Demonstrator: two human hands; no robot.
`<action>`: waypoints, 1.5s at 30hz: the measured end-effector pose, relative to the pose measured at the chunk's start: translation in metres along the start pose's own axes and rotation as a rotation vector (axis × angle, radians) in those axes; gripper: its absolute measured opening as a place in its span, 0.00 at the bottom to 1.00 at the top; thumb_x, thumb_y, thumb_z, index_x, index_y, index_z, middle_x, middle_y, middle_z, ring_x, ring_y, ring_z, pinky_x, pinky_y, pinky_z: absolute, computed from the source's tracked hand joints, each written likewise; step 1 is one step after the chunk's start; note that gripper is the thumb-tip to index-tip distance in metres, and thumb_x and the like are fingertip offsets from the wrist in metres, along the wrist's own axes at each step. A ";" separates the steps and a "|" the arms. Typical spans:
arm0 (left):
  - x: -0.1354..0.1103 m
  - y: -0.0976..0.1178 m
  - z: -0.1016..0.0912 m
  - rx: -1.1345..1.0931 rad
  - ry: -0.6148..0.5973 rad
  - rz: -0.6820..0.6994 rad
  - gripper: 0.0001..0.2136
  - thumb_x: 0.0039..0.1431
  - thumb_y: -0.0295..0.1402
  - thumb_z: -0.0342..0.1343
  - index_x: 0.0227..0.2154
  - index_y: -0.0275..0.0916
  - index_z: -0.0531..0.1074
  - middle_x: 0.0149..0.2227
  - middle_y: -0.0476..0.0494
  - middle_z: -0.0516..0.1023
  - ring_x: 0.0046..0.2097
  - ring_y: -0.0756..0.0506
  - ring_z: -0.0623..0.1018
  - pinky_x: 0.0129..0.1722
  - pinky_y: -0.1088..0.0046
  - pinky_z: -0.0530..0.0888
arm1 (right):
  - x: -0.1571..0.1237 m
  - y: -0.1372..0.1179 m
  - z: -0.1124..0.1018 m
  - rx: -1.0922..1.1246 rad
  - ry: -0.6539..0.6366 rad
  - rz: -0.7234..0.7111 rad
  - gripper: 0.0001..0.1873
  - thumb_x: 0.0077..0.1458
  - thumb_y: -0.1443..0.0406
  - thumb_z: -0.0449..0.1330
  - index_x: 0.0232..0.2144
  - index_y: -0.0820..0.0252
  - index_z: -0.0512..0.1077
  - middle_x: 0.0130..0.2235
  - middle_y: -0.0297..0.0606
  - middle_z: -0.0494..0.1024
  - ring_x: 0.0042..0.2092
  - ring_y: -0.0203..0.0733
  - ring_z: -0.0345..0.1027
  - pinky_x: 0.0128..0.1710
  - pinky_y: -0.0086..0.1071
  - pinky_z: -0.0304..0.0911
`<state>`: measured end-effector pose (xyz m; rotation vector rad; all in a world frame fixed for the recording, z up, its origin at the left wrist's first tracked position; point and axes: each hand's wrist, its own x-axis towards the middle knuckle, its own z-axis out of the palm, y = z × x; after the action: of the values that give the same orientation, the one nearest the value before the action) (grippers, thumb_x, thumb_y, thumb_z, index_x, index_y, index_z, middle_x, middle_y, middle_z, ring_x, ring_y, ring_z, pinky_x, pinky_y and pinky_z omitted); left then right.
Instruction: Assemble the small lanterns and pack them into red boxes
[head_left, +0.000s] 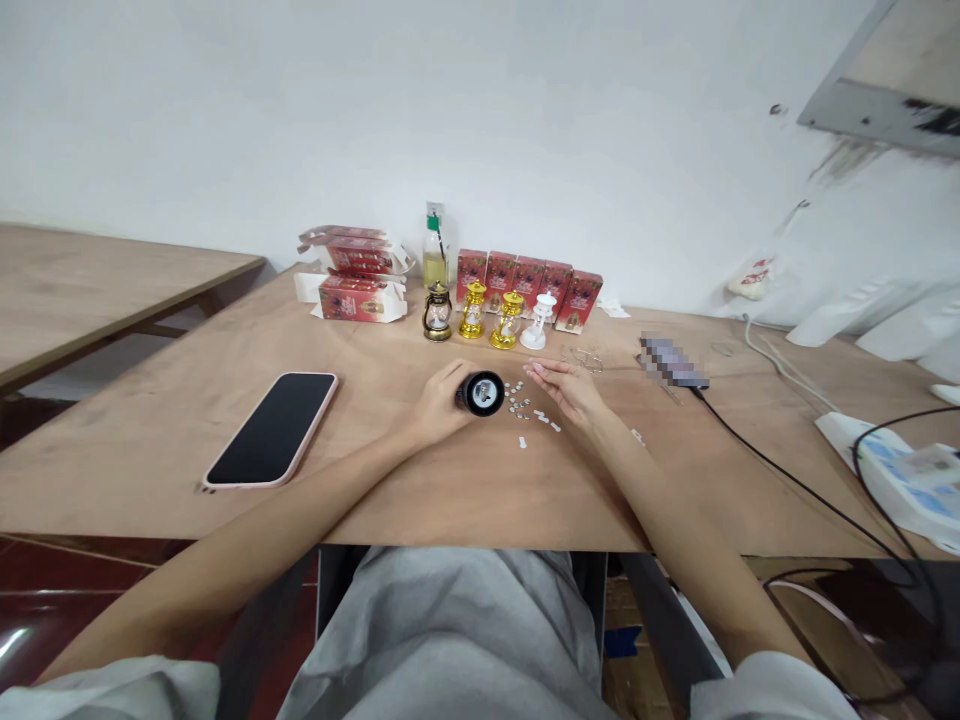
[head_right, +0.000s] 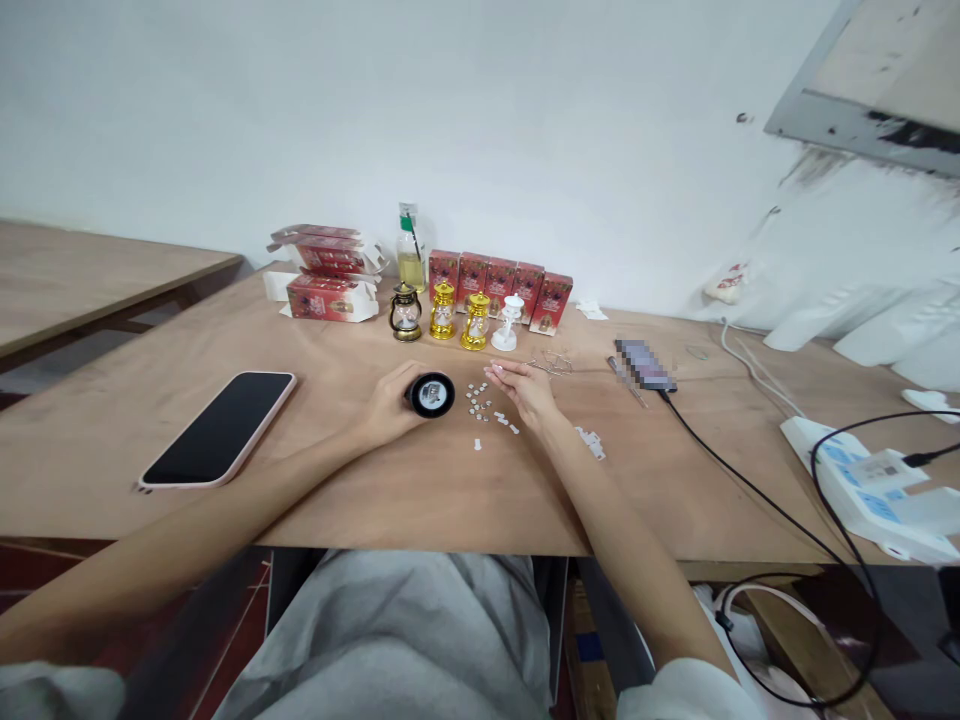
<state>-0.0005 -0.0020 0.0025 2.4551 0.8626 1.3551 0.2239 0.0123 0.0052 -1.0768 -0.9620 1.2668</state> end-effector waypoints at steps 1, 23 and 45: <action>0.000 0.000 0.000 0.000 0.000 0.001 0.13 0.49 0.32 0.60 0.38 0.38 0.68 0.38 0.45 0.74 0.41 0.45 0.75 0.41 0.70 0.71 | -0.001 0.000 0.002 0.006 0.009 -0.024 0.06 0.45 0.72 0.65 0.29 0.60 0.75 0.32 0.38 0.80 0.43 0.42 0.76 0.55 0.38 0.68; -0.001 0.000 0.000 0.002 -0.042 -0.045 0.14 0.49 0.30 0.59 0.40 0.39 0.68 0.40 0.44 0.74 0.43 0.44 0.75 0.43 0.68 0.71 | -0.045 -0.003 0.038 -0.457 0.036 -0.688 0.10 0.50 0.56 0.62 0.30 0.56 0.77 0.33 0.37 0.77 0.34 0.38 0.70 0.35 0.34 0.68; -0.002 -0.001 -0.001 0.027 -0.062 0.054 0.12 0.54 0.32 0.57 0.42 0.38 0.68 0.41 0.42 0.73 0.43 0.45 0.74 0.44 0.69 0.71 | -0.058 0.007 0.047 -0.776 -0.070 -1.111 0.09 0.58 0.64 0.57 0.30 0.58 0.76 0.30 0.37 0.72 0.32 0.35 0.67 0.32 0.30 0.64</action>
<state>-0.0024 -0.0024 0.0007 2.5441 0.8113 1.2851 0.1720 -0.0414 0.0117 -0.7939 -1.8213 -0.0142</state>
